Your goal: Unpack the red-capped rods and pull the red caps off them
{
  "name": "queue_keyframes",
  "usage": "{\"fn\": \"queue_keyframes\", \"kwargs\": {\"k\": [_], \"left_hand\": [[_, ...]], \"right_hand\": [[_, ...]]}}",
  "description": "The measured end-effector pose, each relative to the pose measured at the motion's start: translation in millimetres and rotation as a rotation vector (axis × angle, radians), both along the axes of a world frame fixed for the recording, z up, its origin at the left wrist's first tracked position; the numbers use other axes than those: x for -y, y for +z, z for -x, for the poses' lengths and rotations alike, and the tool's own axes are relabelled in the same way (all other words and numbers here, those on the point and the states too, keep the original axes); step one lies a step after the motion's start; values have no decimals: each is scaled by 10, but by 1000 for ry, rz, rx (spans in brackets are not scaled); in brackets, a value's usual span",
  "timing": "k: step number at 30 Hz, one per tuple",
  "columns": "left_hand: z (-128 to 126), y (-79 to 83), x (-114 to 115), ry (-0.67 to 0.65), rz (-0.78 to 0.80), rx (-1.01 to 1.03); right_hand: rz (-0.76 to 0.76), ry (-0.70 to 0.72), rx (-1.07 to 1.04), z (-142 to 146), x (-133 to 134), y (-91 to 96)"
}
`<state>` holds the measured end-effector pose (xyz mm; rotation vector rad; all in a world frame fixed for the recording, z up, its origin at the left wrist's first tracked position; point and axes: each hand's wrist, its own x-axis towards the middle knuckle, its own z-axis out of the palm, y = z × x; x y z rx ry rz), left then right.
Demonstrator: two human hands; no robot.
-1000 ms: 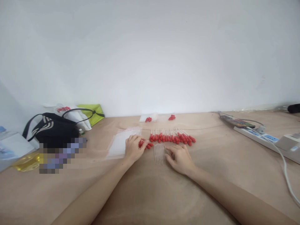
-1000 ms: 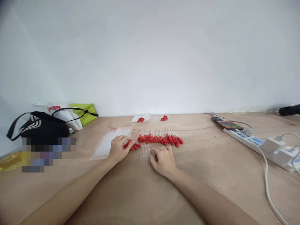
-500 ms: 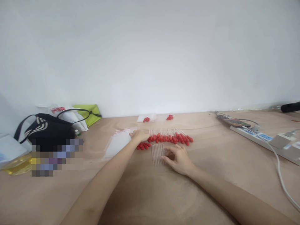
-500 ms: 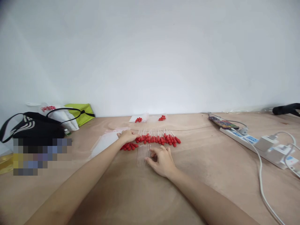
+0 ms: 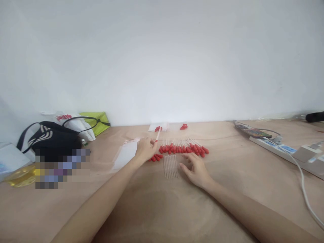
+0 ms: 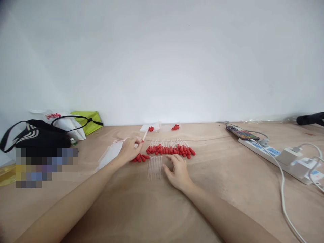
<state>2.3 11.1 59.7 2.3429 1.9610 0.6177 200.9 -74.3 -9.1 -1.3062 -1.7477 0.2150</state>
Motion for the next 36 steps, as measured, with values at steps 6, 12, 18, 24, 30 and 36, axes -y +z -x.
{"fn": "queue_keyframes", "kwargs": {"k": [6,12,18,24,30,36], "left_hand": [[50,-301,491,-531,-279,-65],[-74,-523,584,-688,-452,-57],[-75,-548,615,-708,-493,70],[-66,-542,605,-729,-472,65],[-64,-517,598,-798,-433,33],[29,-488,596,-826,-409,27]], "right_hand": [[-341,-110,146,-96,18,41],[-396,45,418,-90,35,42],[-271,150,481,-47,5,25],[-154,177,522,-41,57,87],[-163,219,543,-35,119,103],[-192,244,549,-153,135,102]]}}
